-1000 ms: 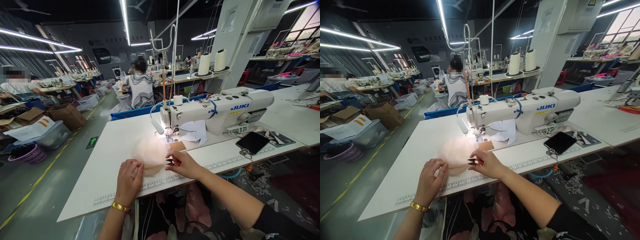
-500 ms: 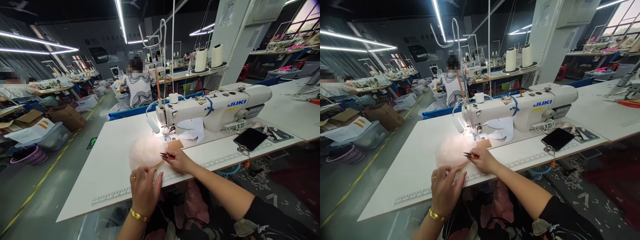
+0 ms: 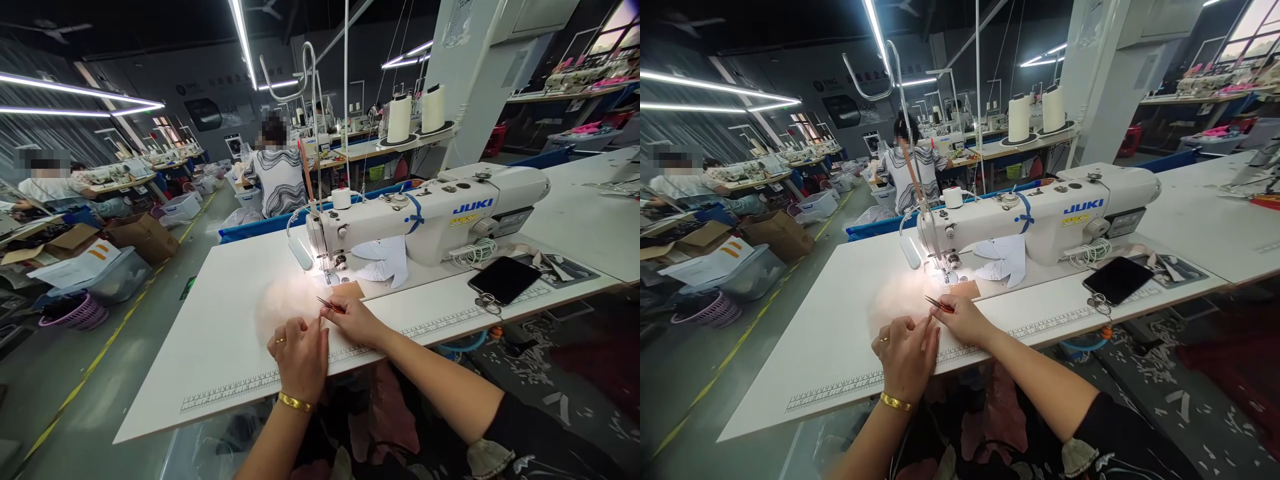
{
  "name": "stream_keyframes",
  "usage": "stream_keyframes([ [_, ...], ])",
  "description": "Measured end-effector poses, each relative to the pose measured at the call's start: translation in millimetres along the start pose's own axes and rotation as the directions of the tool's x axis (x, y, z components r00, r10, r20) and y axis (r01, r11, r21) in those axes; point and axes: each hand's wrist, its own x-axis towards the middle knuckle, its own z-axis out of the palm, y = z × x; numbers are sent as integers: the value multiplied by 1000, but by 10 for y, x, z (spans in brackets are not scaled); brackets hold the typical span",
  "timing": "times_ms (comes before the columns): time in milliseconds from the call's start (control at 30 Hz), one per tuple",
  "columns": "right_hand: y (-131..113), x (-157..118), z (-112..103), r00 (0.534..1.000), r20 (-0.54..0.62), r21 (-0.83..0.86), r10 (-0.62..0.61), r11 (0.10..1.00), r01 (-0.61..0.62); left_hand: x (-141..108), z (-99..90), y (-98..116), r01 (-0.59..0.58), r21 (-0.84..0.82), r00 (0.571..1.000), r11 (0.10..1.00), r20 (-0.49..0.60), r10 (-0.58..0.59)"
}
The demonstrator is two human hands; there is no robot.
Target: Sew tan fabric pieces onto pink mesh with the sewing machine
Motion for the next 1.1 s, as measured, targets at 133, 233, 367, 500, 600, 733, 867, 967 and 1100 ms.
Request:
stream_keyframes([
  [133,-1,-3,2,1000,-10,34,28,999,-27,101,70,54,18,18,999,1000,34,-19],
  [233,1,-3,-1,999,-13,38,46,998,-46,153,61,49,32,-5,998,999,47,-32],
  [367,21,9,-2,998,-27,38,57,998,-56,96,-44,-53,8,-75,999,997,42,-5],
  [500,32,19,13,998,-27,46,49,998,-48,-65,-188,-188,-26,-152,999,988,37,32],
  [600,5,-6,24,999,-3,50,36,998,-36,-167,-266,-242,-34,-207,998,978,36,42],
  [733,-81,-131,-15,998,59,16,1,1000,-2,-250,-313,-250,-25,-215,998,976,59,38],
  [867,-167,-333,-134,995,62,-114,-75,990,82,-316,-329,-248,-27,-204,998,979,49,38],
  [967,-181,-454,-205,971,96,-255,-220,938,237,-361,-343,-255,-44,-202,999,978,20,49],
  [1100,-129,-498,-188,896,245,-549,-371,708,444,-419,-338,-263,-49,-200,999,979,-1,49],
])
